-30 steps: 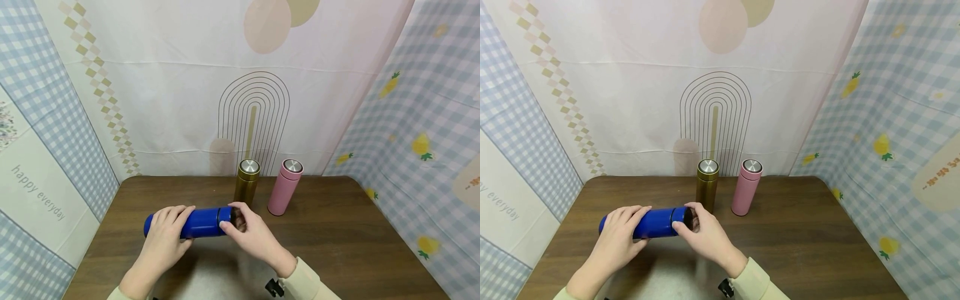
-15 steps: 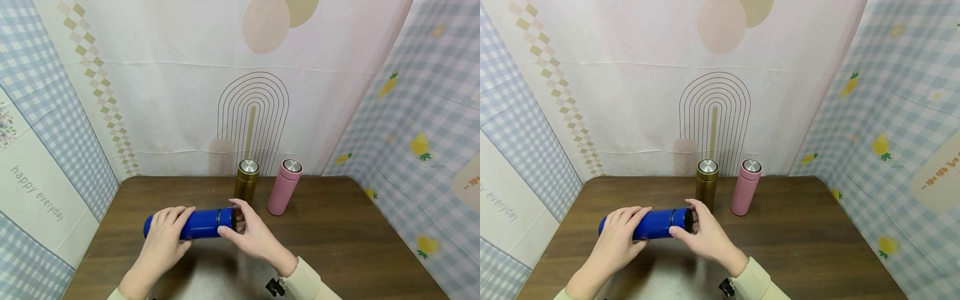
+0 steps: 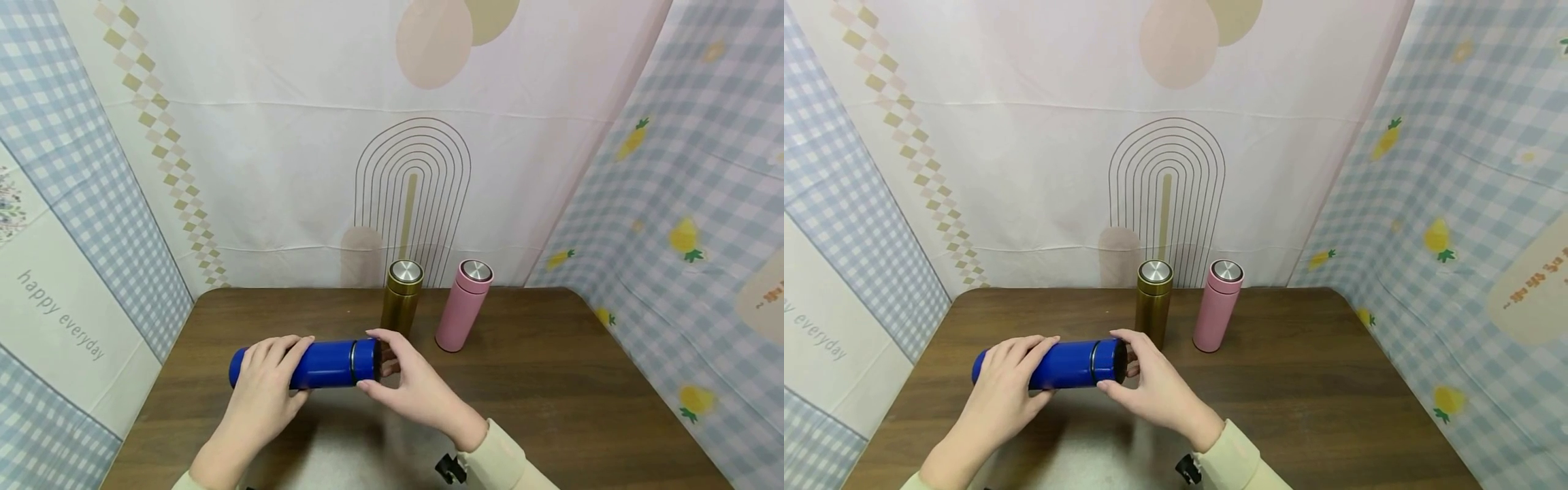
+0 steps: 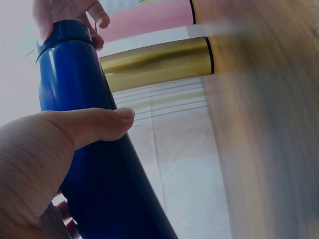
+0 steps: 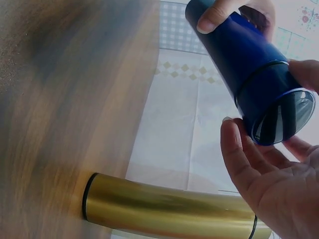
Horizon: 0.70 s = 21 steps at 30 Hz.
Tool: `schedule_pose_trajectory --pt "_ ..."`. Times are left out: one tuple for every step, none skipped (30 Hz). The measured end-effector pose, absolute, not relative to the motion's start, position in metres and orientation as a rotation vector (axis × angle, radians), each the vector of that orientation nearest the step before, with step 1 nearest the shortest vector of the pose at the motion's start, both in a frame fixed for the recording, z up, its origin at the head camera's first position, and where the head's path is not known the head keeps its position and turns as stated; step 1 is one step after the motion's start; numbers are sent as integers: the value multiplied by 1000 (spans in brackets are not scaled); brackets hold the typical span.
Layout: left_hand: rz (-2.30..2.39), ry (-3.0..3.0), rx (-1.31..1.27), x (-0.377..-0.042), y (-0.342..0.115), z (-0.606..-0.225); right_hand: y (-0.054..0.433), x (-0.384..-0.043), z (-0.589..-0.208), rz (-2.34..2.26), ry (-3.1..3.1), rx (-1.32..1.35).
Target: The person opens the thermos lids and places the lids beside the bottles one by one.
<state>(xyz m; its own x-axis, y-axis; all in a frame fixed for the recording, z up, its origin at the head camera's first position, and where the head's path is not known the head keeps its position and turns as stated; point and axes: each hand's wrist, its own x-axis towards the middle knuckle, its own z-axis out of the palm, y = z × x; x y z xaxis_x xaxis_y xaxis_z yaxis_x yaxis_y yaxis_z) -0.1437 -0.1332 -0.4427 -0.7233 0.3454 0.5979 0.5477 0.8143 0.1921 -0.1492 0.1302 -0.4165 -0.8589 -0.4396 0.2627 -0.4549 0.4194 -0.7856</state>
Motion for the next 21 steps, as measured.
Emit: schedule_pose_trajectory --pt "-485 -2443 -654 -144 -134 -443 130 -149 -417 1456 -2623 860" --pt "-486 -2446 -653 -143 -134 -442 130 -149 -417 1448 -2621 876" --pt "-489 -2449 -651 -143 -135 -442 130 -149 -417 1456 -2618 883" --pt "-491 -2450 -652 -143 -135 -442 130 -149 -417 1464 -2616 884" --pt "-492 -2452 -653 -143 -135 -442 129 -149 -416 1476 -2619 874" --pt "-493 -2451 -654 -143 -135 -442 129 -149 -416 1493 -2621 866" --pt "-493 -2449 -656 -143 -135 -442 129 -149 -416 1516 -2624 854" --pt "-496 -2447 -658 -143 -134 -442 129 -149 -416 1541 -2631 835" --pt "-498 -2444 -659 -143 -134 -442 128 -150 -416 1578 -2635 811" --pt "-498 -2443 -661 -143 -134 -443 128 -149 -416 1607 -2647 777" --pt "-499 -2443 -664 -143 -133 -442 127 -149 -415 1631 -2661 733" --pt "-498 -2443 -667 -143 -133 -442 127 -150 -415 1640 -2674 690" --pt "-496 -2445 -669 -143 -132 -442 127 -150 -414 1655 -2691 642" --pt "-495 -2449 -670 -143 -132 -442 127 -150 -413 1660 -2709 596" --pt "-491 -2451 -671 -143 -132 -442 126 -150 -413 1657 -2730 555" --pt "-487 -2454 -671 -143 -132 -442 126 -150 -412 1644 -2755 519" --pt "-483 -2455 -671 -143 -131 -442 126 -150 -412 1630 -2778 495" --pt "-479 -2455 -672 -143 -131 -442 126 -150 -412 1625 -2800 478" --pt "-476 -2455 -674 -143 -131 -442 126 -150 -412 1629 -2819 466" --pt "-471 -2454 -676 -143 -131 -442 126 -150 -412 1619 -2837 459" --pt "-469 -2452 -677 -143 -131 -442 126 -150 -413 1617 -2851 456"
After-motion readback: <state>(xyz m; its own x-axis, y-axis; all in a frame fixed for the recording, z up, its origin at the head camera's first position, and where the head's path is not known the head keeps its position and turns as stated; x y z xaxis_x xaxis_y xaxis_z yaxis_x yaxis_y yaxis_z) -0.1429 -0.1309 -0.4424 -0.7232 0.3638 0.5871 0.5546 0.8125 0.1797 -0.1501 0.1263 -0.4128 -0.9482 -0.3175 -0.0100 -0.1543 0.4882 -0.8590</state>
